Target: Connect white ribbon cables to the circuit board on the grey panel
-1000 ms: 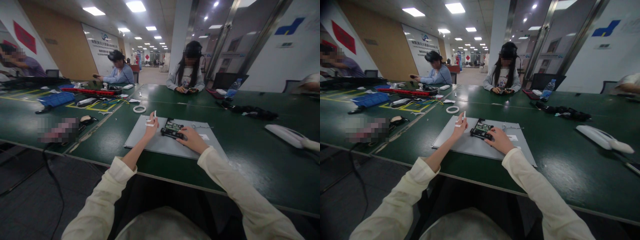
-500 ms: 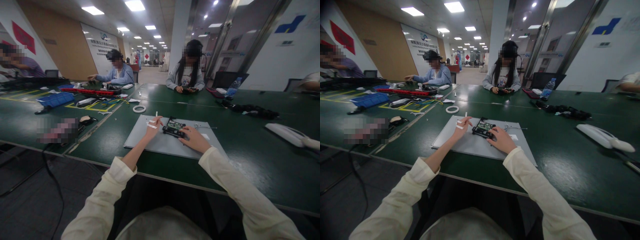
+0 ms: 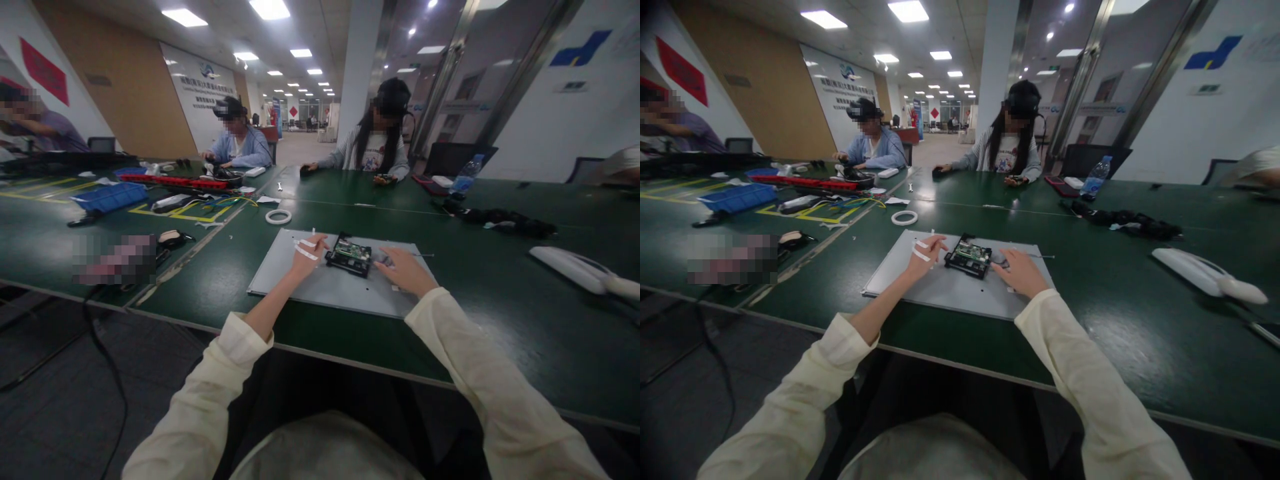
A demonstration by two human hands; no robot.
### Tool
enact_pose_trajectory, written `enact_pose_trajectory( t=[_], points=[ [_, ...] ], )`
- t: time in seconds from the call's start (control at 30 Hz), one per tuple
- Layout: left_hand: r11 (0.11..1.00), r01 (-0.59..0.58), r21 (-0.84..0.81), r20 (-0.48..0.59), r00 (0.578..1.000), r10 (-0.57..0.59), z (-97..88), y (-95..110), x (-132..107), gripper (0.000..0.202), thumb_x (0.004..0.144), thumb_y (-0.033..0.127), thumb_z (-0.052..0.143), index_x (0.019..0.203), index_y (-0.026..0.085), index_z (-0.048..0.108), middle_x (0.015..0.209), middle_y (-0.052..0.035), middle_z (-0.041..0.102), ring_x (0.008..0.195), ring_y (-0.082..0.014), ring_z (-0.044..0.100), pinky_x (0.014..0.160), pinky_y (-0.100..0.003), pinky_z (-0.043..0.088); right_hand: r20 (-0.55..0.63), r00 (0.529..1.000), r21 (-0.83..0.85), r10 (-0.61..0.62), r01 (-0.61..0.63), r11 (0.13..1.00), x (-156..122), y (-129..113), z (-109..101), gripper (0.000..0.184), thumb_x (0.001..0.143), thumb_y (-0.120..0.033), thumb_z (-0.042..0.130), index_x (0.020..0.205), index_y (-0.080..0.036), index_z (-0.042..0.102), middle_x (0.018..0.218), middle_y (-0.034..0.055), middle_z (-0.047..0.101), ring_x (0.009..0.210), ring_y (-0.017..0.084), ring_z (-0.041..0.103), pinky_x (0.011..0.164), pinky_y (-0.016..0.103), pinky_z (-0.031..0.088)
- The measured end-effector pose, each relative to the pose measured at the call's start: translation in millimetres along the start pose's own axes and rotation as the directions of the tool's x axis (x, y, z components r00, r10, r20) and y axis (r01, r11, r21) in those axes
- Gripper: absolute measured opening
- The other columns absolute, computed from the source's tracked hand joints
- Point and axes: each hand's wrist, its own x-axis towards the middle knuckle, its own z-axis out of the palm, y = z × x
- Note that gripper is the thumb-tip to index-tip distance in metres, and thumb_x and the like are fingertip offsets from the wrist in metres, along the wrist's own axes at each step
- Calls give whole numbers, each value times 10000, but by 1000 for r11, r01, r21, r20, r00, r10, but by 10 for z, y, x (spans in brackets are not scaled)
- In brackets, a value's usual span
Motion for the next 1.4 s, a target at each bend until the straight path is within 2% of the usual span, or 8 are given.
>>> enact_pose_trajectory(
  t=[0.23, 0.4, 0.63, 0.77, 1.0, 1.13, 1.23, 1.4],
  points=[
    [995, -39, 96, 10, 999, 38, -24, 93, -28, 296, 857, 213, 402, 1063, 170, 609, 790, -26, 698, 512, -91, 522, 586, -223, 446, 81, 996, -103, -42, 50, 993, -3, -106, -74, 452, 817, -521, 482, 1034, -157, 637, 1045, 133, 609, 954, 274, 560, 839, 411, 436],
    [987, -95, 128, -3, 995, 96, -32, 81, -22, 301, 862, 215, 396, 1059, 151, 614, 786, -41, 697, 591, -123, 570, 649, -248, 461, 131, 990, -18, -59, 61, 998, -25, -311, -139, 364, 817, -463, 504, 945, -151, 640, 946, 110, 620, 873, 247, 570, 798, 386, 446],
    [978, -76, 192, -23, 996, 82, -84, 102, 7, 271, 866, 210, 405, 1034, 194, 617, 804, -23, 692, 747, -150, 625, 733, -256, 463, 197, 943, 198, -269, 231, 953, -77, -718, -135, 472, 874, -461, 438, 1240, -182, 546, 1196, 117, 542, 1054, 243, 527, 904, 392, 437],
    [971, -79, 225, -4, 997, 83, -118, 110, 9, 275, 880, 215, 387, 1037, 190, 611, 801, -28, 691, 750, -153, 628, 728, -258, 466, 192, 919, 194, -345, 309, 931, -144, -875, -209, 450, 895, -435, 413, 1240, -183, 552, 1216, 121, 548, 1119, 259, 499, 960, 427, 404],
    [951, -57, 305, 45, 998, 45, -121, 103, 7, 285, 879, 195, 390, 1064, 185, 605, 828, -19, 695, 777, -146, 637, 745, -246, 480, 212, 945, -112, -249, 277, 954, -566, -767, -447, 520, 854, -378, 488, 1330, -171, 450, 1248, 140, 527, 1160, 299, 472, 934, 468, 415],
    [939, -38, 343, 47, 999, 24, -124, 92, 11, 289, 887, 200, 389, 1082, 180, 602, 859, -28, 696, 797, -149, 638, 751, -249, 488, 252, 960, -259, -118, 184, 948, -677, -651, -419, 419, 859, -308, 485, 1226, -110, 527, 1137, 178, 569, 1072, 301, 530, 889, 439, 446],
    [929, -17, 369, 48, 999, 0, -153, 106, 10, 286, 901, 215, 373, 1075, 194, 599, 871, -23, 696, 799, -138, 635, 753, -236, 480, 271, 954, -236, -125, 192, 952, -665, -776, -408, 348, 873, -297, 464, 1133, -96, 579, 1089, 185, 570, 1016, 292, 548, 877, 433, 451],
    [899, 11, 439, 2, 1000, -13, -257, 189, -3, 275, 895, 198, 376, 1067, 197, 591, 883, -28, 689, 814, -129, 629, 736, -212, 462, 314, 925, -40, -214, 238, 970, -544, -1222, -476, 321, 860, -328, 496, 1081, -121, 603, 1097, 161, 557, 990, 270, 546, 875, 418, 454]
  ],
)
